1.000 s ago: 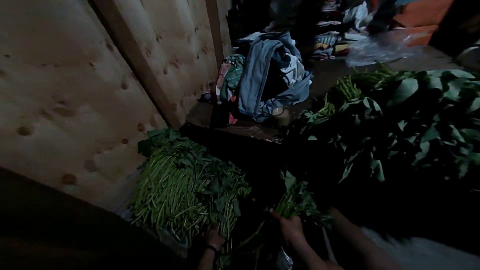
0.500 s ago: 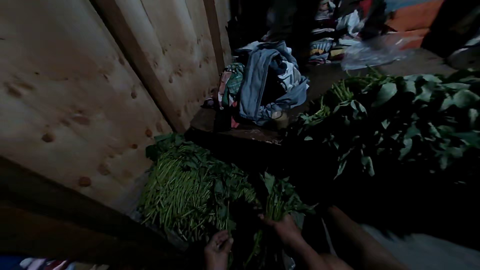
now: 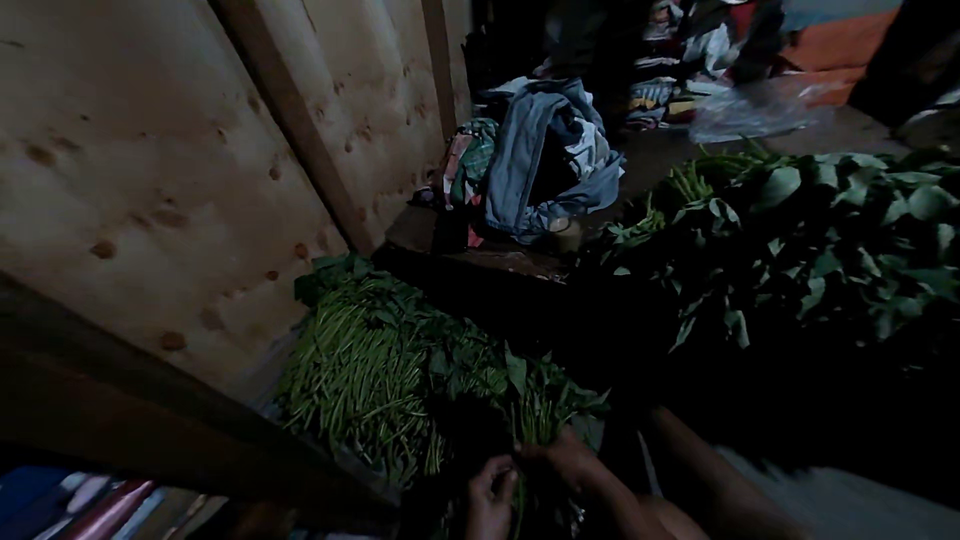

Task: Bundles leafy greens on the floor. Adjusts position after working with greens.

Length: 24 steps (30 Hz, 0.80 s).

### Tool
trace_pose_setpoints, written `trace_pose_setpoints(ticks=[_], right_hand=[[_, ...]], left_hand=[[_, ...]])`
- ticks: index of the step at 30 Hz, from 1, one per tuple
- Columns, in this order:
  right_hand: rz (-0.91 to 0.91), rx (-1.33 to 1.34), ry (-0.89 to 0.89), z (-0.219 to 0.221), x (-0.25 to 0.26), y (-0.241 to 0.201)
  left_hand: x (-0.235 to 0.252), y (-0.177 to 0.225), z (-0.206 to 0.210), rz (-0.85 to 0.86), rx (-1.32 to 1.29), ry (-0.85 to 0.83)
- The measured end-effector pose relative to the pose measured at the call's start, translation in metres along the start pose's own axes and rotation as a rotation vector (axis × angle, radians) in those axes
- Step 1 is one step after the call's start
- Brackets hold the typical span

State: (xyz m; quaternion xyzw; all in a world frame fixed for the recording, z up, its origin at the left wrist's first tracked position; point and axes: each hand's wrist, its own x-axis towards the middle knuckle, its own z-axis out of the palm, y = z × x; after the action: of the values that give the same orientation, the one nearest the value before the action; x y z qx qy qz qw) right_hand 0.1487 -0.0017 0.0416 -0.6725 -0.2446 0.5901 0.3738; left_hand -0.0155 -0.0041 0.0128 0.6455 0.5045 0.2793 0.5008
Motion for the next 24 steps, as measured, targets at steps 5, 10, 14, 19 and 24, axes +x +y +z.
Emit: trace_pose_setpoints(ticks=[5, 10, 14, 19, 24], right_hand=[[0.015, 0.007, 0.137, -0.003, 0.007, 0.002], [0.066, 0.201, 0.449, -0.012, 0.023, -0.001], [0.098, 0.198, 0.531, -0.014, 0.029, 0.0], [0.087, 0.24, 0.507, -0.008, 0.029, 0.0], [0.076, 0.172, 0.456, -0.005, 0.027, 0.002]], left_hand=[[0.024, -0.009, 0.006, -0.001, 0.094, -0.082], [0.097, -0.063, -0.014, -0.381, 0.562, 0.004], [0.123, -0.107, -0.036, -0.618, 0.859, -0.102], [0.108, -0.095, -0.056, -0.46, 0.761, 0.132], [0.068, -0.052, -0.063, -0.252, 0.205, 0.333]])
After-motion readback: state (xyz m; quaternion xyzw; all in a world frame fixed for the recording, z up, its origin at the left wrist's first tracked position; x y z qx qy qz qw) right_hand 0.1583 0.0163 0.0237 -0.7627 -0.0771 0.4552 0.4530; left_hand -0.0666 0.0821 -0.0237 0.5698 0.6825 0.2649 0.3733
